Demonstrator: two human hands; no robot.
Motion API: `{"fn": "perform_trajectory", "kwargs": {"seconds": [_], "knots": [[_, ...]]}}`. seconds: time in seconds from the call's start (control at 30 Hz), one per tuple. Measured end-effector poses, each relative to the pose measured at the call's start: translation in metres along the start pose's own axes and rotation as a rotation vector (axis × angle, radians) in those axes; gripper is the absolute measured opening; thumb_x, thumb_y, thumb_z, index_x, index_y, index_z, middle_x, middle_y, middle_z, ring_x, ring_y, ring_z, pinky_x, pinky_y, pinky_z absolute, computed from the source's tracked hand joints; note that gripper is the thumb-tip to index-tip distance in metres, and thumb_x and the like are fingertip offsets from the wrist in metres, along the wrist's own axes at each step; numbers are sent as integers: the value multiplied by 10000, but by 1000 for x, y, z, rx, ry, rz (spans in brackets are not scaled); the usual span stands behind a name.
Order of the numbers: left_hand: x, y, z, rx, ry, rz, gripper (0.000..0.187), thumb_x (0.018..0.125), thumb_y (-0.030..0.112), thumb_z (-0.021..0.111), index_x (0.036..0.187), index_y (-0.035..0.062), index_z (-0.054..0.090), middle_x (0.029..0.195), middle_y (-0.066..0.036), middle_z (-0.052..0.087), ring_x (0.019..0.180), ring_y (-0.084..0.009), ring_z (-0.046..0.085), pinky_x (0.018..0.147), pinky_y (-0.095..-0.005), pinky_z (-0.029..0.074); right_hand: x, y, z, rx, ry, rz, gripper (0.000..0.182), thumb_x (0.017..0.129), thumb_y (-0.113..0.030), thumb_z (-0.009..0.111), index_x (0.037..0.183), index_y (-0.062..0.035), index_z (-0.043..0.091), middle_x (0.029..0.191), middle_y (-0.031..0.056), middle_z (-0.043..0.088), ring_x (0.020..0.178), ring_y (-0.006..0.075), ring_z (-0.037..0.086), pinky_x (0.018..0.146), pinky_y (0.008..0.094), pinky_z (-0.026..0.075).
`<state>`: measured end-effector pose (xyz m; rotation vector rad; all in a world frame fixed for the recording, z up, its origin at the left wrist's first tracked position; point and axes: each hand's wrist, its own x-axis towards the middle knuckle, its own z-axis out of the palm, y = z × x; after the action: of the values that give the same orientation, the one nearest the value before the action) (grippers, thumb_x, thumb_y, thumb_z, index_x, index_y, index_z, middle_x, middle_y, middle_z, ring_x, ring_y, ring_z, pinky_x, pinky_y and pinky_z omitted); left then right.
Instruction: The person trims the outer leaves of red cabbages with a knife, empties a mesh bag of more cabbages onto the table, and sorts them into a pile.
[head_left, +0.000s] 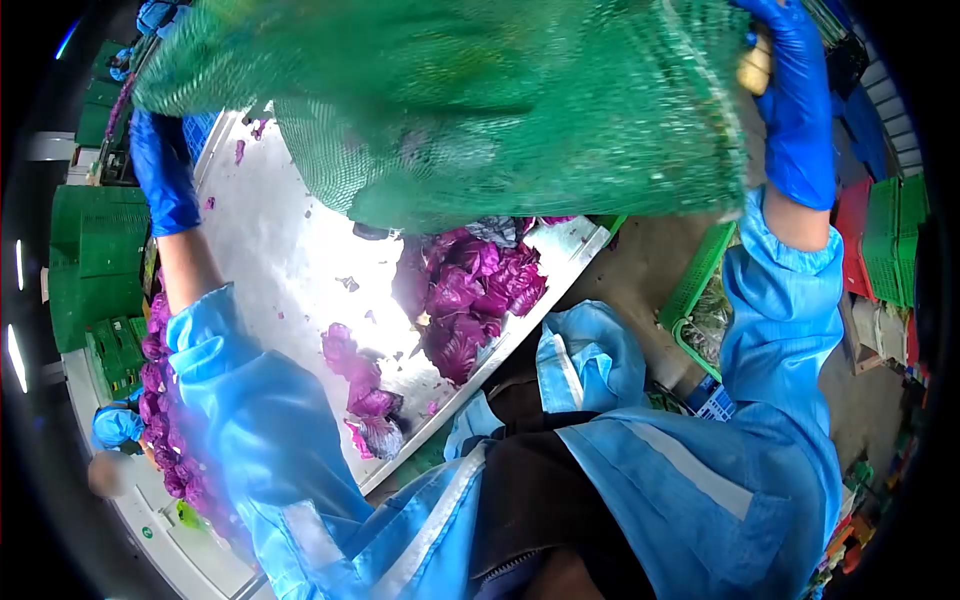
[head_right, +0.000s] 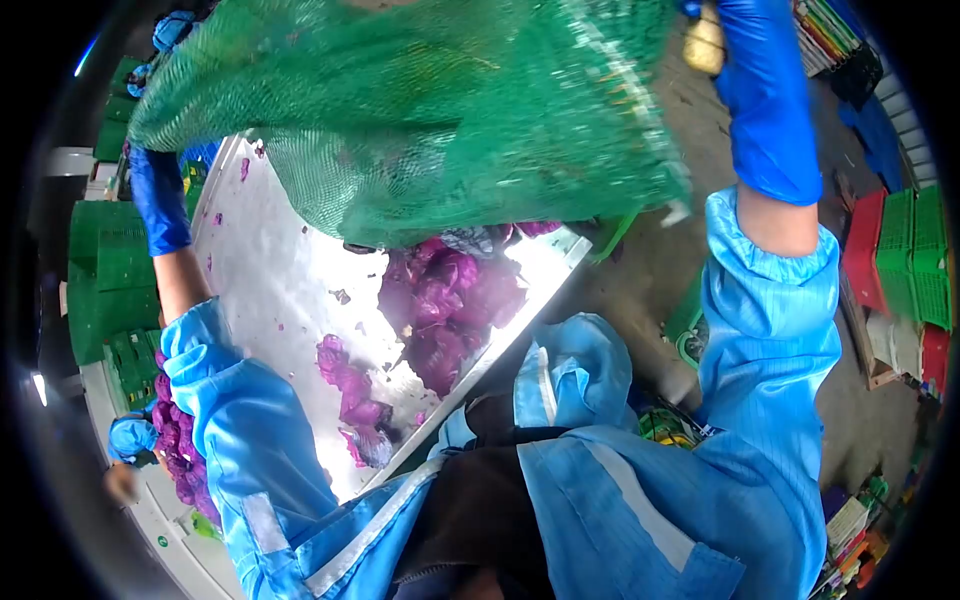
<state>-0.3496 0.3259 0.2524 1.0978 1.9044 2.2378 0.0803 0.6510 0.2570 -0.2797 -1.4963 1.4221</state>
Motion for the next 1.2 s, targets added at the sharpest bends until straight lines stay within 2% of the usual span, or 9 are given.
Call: {"fn": "perform_trajectory", "kwargs": {"seconds": [0.27, 0.5, 0.63, 0.77, 0.8, 0.9, 0.97, 1.0, 1.2], "knots": [[-61, -119, -75, 198, 72, -278, 429, 986, 284, 544, 1308, 1, 555, 1249, -71, 603, 1108, -162, 575, 992, -307, 440, -15, 0, 10, -241, -189, 338, 518, 726, -14, 628, 1243, 4, 598, 1035, 29, 647, 752, 39, 553, 623, 161, 426], [2, 60, -113, 381, 159, 196, 305, 970, 194, 515, 1168, -1, 642, 1163, -117, 652, 988, -200, 620, 914, -337, 493, 5, 2, -14, -90, -140, -138, 389, 762, -28, 597, 1150, -3, 625, 991, 13, 629, 888, 82, 574, 771, 211, 465], [11, 112, -175, 1289, 185, 689, 332, 991, 155, 463, 1228, -37, 595, 1286, -138, 601, 1116, -214, 585, 986, -342, 435, 2, 11, 38, 30, -66, -234, 405, 770, -15, 595, 1175, -4, 610, 925, -8, 577, 829, 89, 556, 740, 204, 456], [-33, 151, -179, 1633, 308, 759, 330, 997, 161, 453, 1237, -6, 606, 1226, -132, 636, 1110, -225, 597, 955, -328, 459, -16, -7, 86, -113, -256, -22, 450, 761, -7, 602, 1211, -10, 581, 941, -3, 565, 824, 90, 545, 720, 216, 455], [-55, 160, -174, 825, 517, 441, 304, 974, 180, 496, 1182, 17, 645, 1139, -137, 673, 1006, -250, 643, 886, -343, 499, -26, -17, 100, -10, -261, -43, 461, 758, -6, 603, 1218, -11, 574, 953, 3, 569, 831, 89, 544, 718, 220, 456], [-93, 202, -340, 1571, 434, 793, 298, 973, 167, 478, 1147, 13, 665, 1123, -138, 687, 978, -245, 654, 860, -344, 507, -55, -15, 148, 261, -357, 149, 453, 781, -63, 663, 1223, -21, 575, 1001, 34, 611, 875, 115, 577, 744, 247, 481], [-143, 235, -320, 1798, 500, 786, 313, 973, 156, 463, 1186, 16, 644, 1173, -148, 666, 1048, -279, 639, 885, -358, 491, -83, 12, 172, 297, -680, 307, 290, 895, -185, 617, 1145, -44, 656, 876, 24, 679, 723, 122, 638, 611, 254, 521], [-179, 246, -308, 1558, 675, 496, 335, 986, 189, 478, 1234, 9, 613, 1220, -160, 642, 1096, -291, 619, 937, -368, 476, -104, 16, 187, 391, -667, 395, 320, 882, -171, 623, 1181, -61, 645, 893, 7, 659, 667, 73, 583, 558, 217, 465], [-328, 304, -420, 1526, 790, 545, 381, 986, 219, 505, 1286, -10, 560, 1265, -183, 603, 1138, -319, 589, 979, -391, 456, -285, -36, 307, 940, -1035, 970, 333, 832, -172, 651, 1154, -90, 642, 921, 18, 646, 685, 98, 596, 558, 267, 494]]}}
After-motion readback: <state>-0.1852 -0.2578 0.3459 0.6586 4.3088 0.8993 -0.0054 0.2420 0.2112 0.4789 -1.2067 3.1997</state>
